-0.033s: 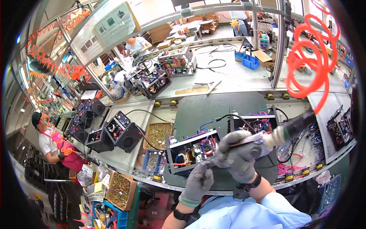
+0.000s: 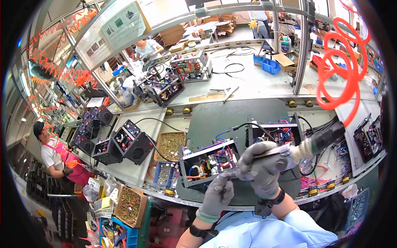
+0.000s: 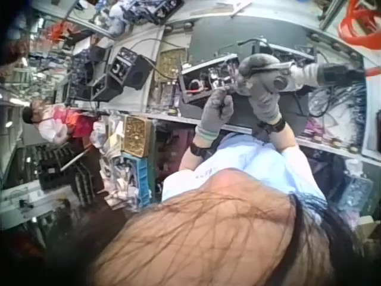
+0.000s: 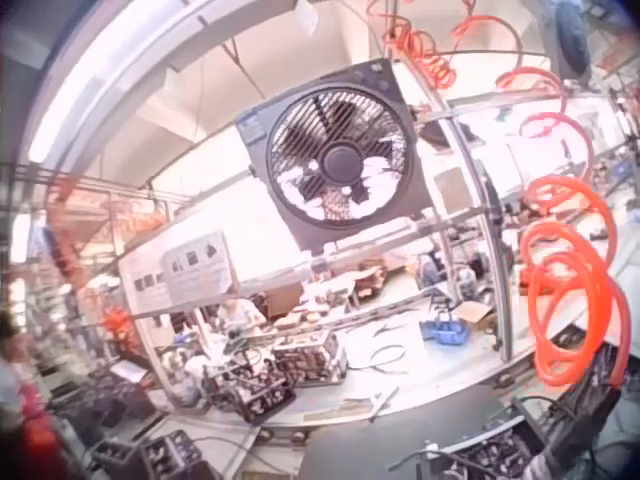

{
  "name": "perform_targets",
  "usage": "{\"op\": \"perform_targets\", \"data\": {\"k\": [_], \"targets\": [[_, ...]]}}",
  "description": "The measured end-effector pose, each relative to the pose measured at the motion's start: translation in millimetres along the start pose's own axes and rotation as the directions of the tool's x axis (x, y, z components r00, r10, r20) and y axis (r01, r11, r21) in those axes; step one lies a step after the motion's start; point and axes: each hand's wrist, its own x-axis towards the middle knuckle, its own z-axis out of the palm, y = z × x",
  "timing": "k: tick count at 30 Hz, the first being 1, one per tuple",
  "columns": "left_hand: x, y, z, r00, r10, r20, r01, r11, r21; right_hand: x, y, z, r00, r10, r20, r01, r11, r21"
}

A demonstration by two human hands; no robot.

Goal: Connecting wires and assembling components inside electronic chassis units on a factory production line.

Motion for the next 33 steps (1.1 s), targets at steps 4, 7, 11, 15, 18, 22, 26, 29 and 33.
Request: {"op": "perform_targets", "data": {"k": [4, 7, 11, 15, 18, 22, 26, 29, 33], "targets": [[15.4, -19.3, 6.2, 0.975, 0.043, -0.22, 0.002, 0.98, 0.201, -20.8, -18.8, -7.6, 0.959, -0.177, -0.222, 0.122, 0.962, -0.243], [15.9, -24.3, 6.4, 0.97, 0.084, -0.227, -0.048, 0.986, 0.159, -22.8, -19.2, -8.0, 0.93, -0.263, -0.257, 0.195, 0.945, -0.262], [7.7, -30.7, -1.4, 0.992, 0.077, -0.1, -0.076, 0.997, 0.012, -27.3, -12.8, -6.9, 0.934, -0.236, -0.268, 0.164, 0.95, -0.265], [4.1, -32.4, -8.0, 0.982, 0.028, -0.184, -0.036, 0.999, -0.038, -33.7, -3.9, -9.4, 0.949, -0.165, -0.269, 0.108, 0.971, -0.215], [6.0, -31.9, -7.9, 0.972, 0.023, -0.232, -0.022, 1.0, 0.009, -32.4, -1.6, -12.6, 0.971, -0.148, -0.187, 0.111, 0.975, -0.193], [10.0, -31.3, -7.9, 0.967, 0.033, -0.253, -0.031, 0.999, 0.013, -27.7, -9.4, -13.1, 0.98, -0.18, -0.087, 0.152, 0.954, -0.258], [10.8, -32.8, -10.8, 0.971, 0.038, -0.234, -0.035, 0.999, 0.016, -27.1, -12.9, -8.6, 0.973, -0.205, -0.106, 0.18, 0.962, -0.204], [11.8, -33.5, -13.3, 0.991, 0.047, -0.121, -0.047, 0.999, 0.006, -29.0, -5.3, -6.0, 0.956, -0.188, -0.227, 0.137, 0.966, -0.22], [12.6, -30.3, -14.6, 0.996, 0.008, -0.09, -0.014, 0.998, -0.061, -23.7, -1.9, -12.3, 0.964, -0.223, -0.148, 0.179, 0.949, -0.26]]}}
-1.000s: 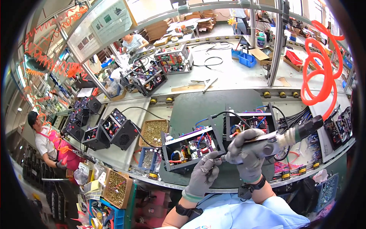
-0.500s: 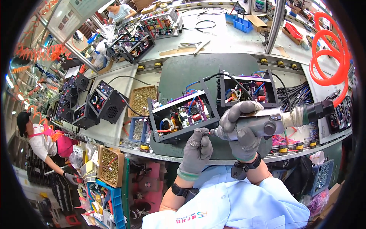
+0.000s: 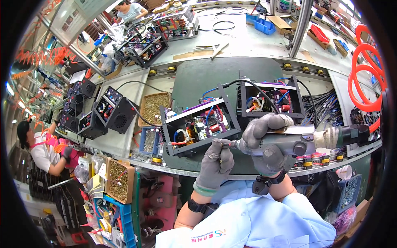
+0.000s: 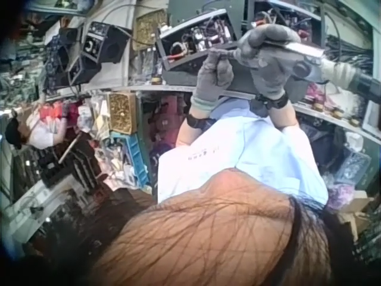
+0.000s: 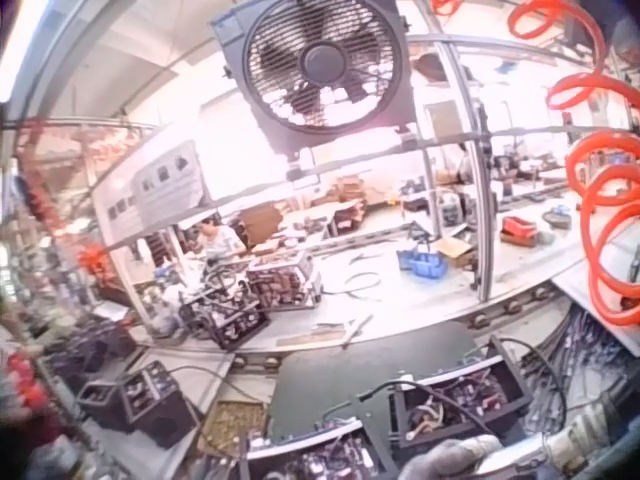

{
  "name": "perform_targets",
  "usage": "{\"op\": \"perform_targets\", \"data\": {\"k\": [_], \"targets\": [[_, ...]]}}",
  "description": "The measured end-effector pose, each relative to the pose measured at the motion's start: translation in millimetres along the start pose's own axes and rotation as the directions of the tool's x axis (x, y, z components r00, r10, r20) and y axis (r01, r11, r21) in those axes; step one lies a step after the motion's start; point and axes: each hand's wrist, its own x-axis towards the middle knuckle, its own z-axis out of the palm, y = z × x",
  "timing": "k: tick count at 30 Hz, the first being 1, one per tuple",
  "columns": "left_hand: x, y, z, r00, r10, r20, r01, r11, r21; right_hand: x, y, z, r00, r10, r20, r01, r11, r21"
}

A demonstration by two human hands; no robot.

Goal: Connecting wires and assembling components inside electronic chassis units on a factory production line.

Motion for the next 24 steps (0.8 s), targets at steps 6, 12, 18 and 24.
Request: {"op": "perform_targets", "data": {"k": [6, 12, 18, 24], "targets": [[0.2, -9.1, 5.8, 0.984, 0.173, -0.034, -0.17, 0.983, 0.067, 11.1, 0.3, 6.9, 0.999, 0.037, 0.025, -0.038, 0.997, 0.074], [-4.0, -18.3, 13.9, 0.873, 0.407, -0.268, -0.355, 0.908, 0.222, 2.0, 16.1, 28.2, 0.937, -0.04, -0.348, 0.042, 0.999, -0.002], [-36.4, 43.4, -6.7, 0.766, 0.643, -0.006, -0.24, 0.295, 0.925, 11.5, 0.2, 14.9, 0.981, -0.011, -0.195, 0.009, 1.0, -0.011], [-39.3, 95.5, -21.9, 0.685, 0.64, 0.349, 0.333, -0.7, 0.631, 16.4, -6.3, 6.0, 0.971, -0.068, -0.227, 0.064, 0.998, -0.024]]}}
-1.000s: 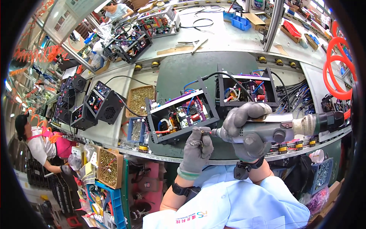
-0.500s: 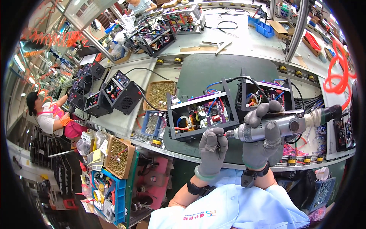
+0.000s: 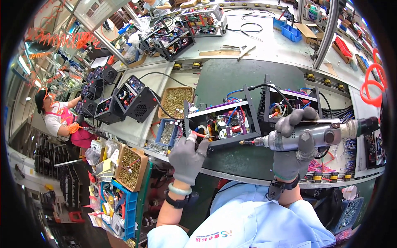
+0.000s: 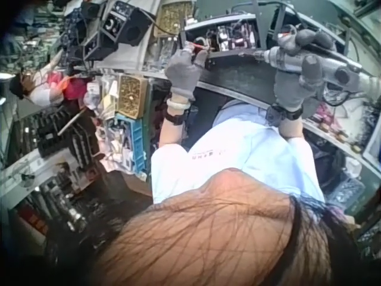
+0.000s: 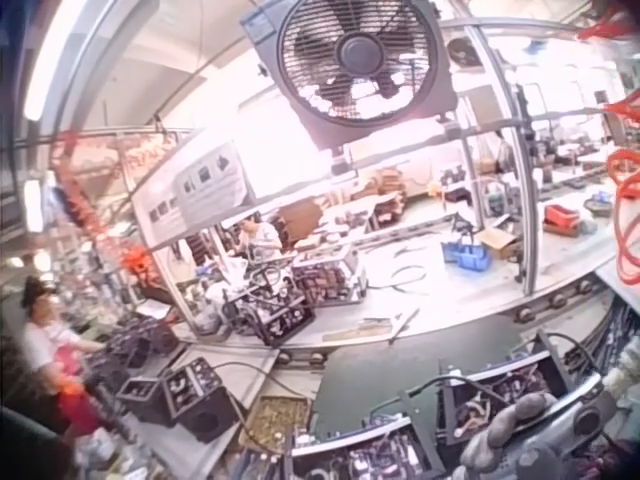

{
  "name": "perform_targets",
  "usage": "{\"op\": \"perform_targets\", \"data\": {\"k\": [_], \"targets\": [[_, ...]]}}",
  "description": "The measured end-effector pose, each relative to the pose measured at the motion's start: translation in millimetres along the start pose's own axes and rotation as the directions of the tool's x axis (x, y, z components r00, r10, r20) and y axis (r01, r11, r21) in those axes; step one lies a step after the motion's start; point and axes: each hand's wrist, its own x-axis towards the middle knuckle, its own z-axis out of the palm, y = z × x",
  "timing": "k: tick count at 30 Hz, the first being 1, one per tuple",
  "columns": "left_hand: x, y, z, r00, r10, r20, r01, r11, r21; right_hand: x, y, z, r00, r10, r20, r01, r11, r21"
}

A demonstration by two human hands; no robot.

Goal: Connecting wires and assembling components inside electronic chassis units on a factory production line.

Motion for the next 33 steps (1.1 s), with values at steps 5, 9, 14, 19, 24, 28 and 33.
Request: {"op": "perform_targets", "data": {"k": [5, 9, 14, 19, 24, 28, 33], "targets": [[42.7, 10.3, 9.4, 0.99, 0.036, 0.137, -0.043, 0.998, 0.048, -6.3, 1.5, -1.0, 0.999, 0.032, 0.005, -0.032, 0.998, -0.053], [66.4, 11.4, 14.3, 0.937, 0.081, 0.339, -0.092, 0.996, 0.015, -8.7, -4.1, -2.9, 0.999, 0.035, 0.013, -0.034, 0.997, -0.073], [88.3, -1.4, 3.2, 0.664, 0.246, 0.706, -0.181, 0.969, -0.167, -9.0, -0.7, -5.8, 0.998, 0.059, -0.006, -0.06, 0.993, -0.098], [114.8, -3.0, 4.6, 0.366, 0.215, 0.905, -0.196, 0.969, -0.151, -8.1, 6.4, -8.5, 0.991, 0.137, 0.005, -0.137, 0.989, -0.054], [115.5, 0.5, 8.0, 0.344, 0.205, 0.916, -0.149, 0.975, -0.163, -2.8, 27.6, -4.5, 0.983, 0.174, 0.05, -0.174, 0.985, -0.01], [114.7, 1.4, 11.3, 0.333, 0.196, 0.922, -0.129, 0.978, -0.162, 2.6, 57.2, -2.0, 0.955, 0.275, 0.11, -0.283, 0.957, 0.066], [109.8, 0.5, 16.7, 0.357, 0.207, 0.911, -0.071, 0.978, -0.194, 2.8, 89.3, -8.7, 0.929, 0.35, 0.123, -0.353, 0.936, 0.001]]}}
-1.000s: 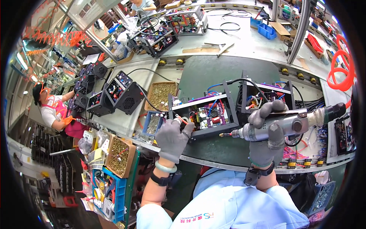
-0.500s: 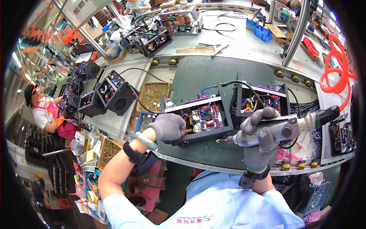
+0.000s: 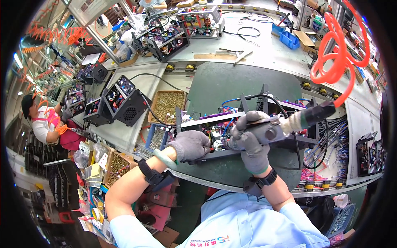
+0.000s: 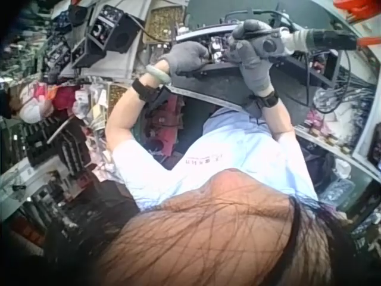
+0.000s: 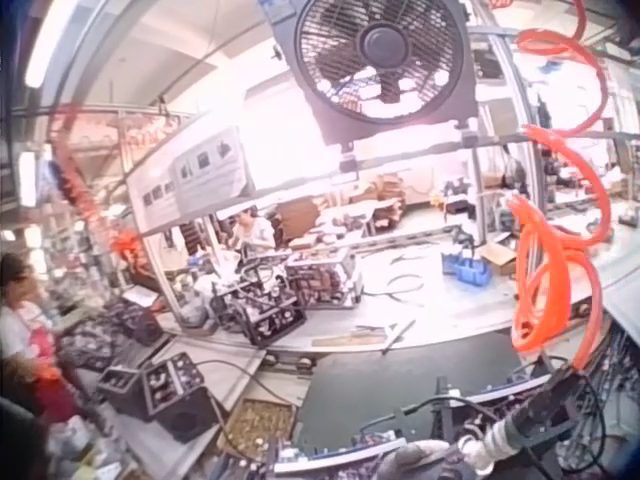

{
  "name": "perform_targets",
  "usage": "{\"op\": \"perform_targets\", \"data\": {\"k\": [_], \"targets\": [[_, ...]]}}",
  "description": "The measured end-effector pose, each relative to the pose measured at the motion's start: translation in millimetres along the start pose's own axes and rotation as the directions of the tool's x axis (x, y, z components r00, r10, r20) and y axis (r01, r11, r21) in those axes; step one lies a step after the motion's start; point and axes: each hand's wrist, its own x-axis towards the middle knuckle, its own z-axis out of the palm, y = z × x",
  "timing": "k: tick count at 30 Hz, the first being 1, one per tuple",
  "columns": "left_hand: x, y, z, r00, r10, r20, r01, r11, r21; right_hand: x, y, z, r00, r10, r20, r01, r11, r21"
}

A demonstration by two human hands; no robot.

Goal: Connecting wires and assembling components inside electronic chassis units on a factory production line.

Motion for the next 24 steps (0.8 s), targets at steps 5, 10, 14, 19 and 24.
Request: {"op": "perform_targets", "data": {"k": [5, 10, 14, 19, 24], "targets": [[1.5, 2.2, 2.4, 0.999, 0.012, -0.051, -0.009, 0.998, 0.054, 3.6, 21.2, -10.8, 0.991, -0.011, 0.136, 0.029, 0.991, -0.13], [5.0, 1.4, 3.9, 0.998, -0.061, -0.006, 0.061, 0.996, 0.065, 19.4, 28.4, -1.3, 0.941, 0.039, 0.337, 0.07, 0.949, -0.307], [3.7, -18.4, 17.8, 0.95, 0.211, -0.232, -0.224, 0.974, -0.034, 38.8, 36.0, 20.8, 0.878, 0.037, 0.477, 0.234, 0.836, -0.495], [8.4, -36.4, 25.1, 0.953, 0.231, -0.195, -0.23, 0.973, 0.029, 43.8, 38.7, 30.0, 0.857, 0.062, 0.512, 0.277, 0.781, -0.559], [-3.0, -27.6, 35.2, 0.878, 0.193, -0.438, -0.316, 0.921, -0.228, 40.0, 27.9, 38.2, 0.827, -0.001, 0.562, 0.361, 0.768, -0.529]]}}
